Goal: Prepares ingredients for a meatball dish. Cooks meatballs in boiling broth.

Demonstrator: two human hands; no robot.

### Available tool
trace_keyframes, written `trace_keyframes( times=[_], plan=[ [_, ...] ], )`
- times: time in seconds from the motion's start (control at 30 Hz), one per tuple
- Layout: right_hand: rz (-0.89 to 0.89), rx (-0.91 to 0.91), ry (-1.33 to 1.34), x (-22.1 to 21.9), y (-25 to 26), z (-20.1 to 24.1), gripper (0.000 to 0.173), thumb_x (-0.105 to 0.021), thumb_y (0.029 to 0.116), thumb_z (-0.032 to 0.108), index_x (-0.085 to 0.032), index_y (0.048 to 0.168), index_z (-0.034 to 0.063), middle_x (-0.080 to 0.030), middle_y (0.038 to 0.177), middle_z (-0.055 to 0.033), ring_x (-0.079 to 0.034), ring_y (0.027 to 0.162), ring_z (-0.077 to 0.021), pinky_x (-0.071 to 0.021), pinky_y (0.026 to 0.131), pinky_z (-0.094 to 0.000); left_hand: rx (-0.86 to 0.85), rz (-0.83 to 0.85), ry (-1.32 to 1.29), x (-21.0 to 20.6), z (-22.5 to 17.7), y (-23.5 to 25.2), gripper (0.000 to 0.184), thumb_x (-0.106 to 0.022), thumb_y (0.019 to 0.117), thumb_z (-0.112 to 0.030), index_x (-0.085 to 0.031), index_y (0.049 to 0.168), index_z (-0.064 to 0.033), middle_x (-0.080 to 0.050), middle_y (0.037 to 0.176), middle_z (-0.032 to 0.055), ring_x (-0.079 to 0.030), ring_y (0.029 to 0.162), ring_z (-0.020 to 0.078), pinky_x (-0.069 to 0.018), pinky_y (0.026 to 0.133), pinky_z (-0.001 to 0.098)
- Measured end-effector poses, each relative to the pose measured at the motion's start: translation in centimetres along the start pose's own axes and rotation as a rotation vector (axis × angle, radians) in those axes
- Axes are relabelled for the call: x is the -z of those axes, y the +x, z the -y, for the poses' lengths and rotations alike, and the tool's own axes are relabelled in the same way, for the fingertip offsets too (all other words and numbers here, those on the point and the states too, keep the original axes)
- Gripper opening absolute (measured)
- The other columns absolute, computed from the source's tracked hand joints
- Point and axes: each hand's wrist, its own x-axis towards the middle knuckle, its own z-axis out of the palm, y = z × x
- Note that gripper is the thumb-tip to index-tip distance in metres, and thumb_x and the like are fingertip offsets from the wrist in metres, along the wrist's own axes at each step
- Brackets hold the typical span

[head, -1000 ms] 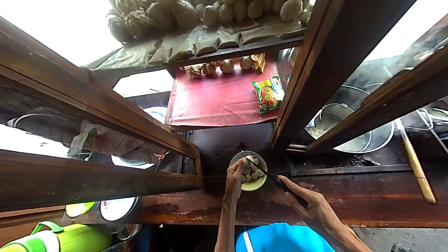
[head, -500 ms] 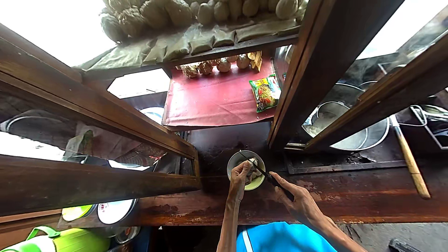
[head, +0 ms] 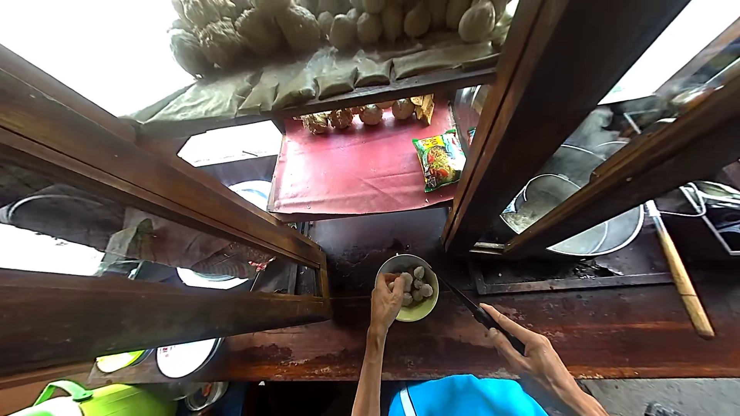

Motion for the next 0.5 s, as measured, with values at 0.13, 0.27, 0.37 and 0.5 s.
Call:
trace_keyframes(
  times=[0.13,0.27,0.37,0.5],
  plan=[
    [0.003,0.048,0.093,-0.7,0.5,1.2,0.046,-0.052,0.1008,0.025,-0.06,0.145,0.016,-0.075,0.108,-0.0039,-0.064,0.072,-0.0023,-0.0543,0.069,-0.0236,0.054,0.129,-0.616,1.8,-1.1,-0.8,0.025,-0.04,0.1032,-0.006,-0.052,0.122,0.0034,-0.065,0.093,0.0051,-0.05,0.057,0.0007,-0.0404,0.05,0.0152],
    [0.038,0.098,0.143,-1.6,0.9,2.5,0.045,-0.053,0.102,0.026,-0.059,0.146,0.0193,-0.075,0.106,-0.0003,-0.062,0.07,0.0016,-0.0532,0.067,-0.0201,0.089,0.256,-1.103,2.2,-1.6,-1.8,0.033,-0.03,0.1103,-0.015,-0.058,0.122,0.0003,-0.074,0.108,0.0123,-0.057,0.058,-0.0002,-0.0424,0.049,0.013],
    [0.03,0.15,0.11,-2.0,1.1,3.3,0.045,-0.053,0.1024,0.028,-0.059,0.147,0.0219,-0.076,0.104,0.0003,-0.063,0.07,0.0007,-0.054,0.066,-0.0215,0.12,0.294,-1.347,1.1,-1.4,-2.1,0.045,-0.027,0.1126,-0.03,-0.059,0.123,0.0004,-0.071,0.109,0.0155,-0.061,0.057,0.0044,-0.0459,0.045,0.0138],
    [-0.007,0.213,0.053,-2.3,1.1,3.5,0.045,-0.053,0.102,0.028,-0.06,0.146,0.0212,-0.076,0.102,-0.0011,-0.066,0.074,-0.0029,-0.0563,0.069,-0.0254,0.104,0.303,-1.44,-0.4,-2.2,-2.7,0.037,-0.04,0.1097,-0.025,-0.057,0.134,-0.0021,-0.07,0.105,0.0106,-0.059,0.057,0.0035,-0.0476,0.046,0.014]
  ],
)
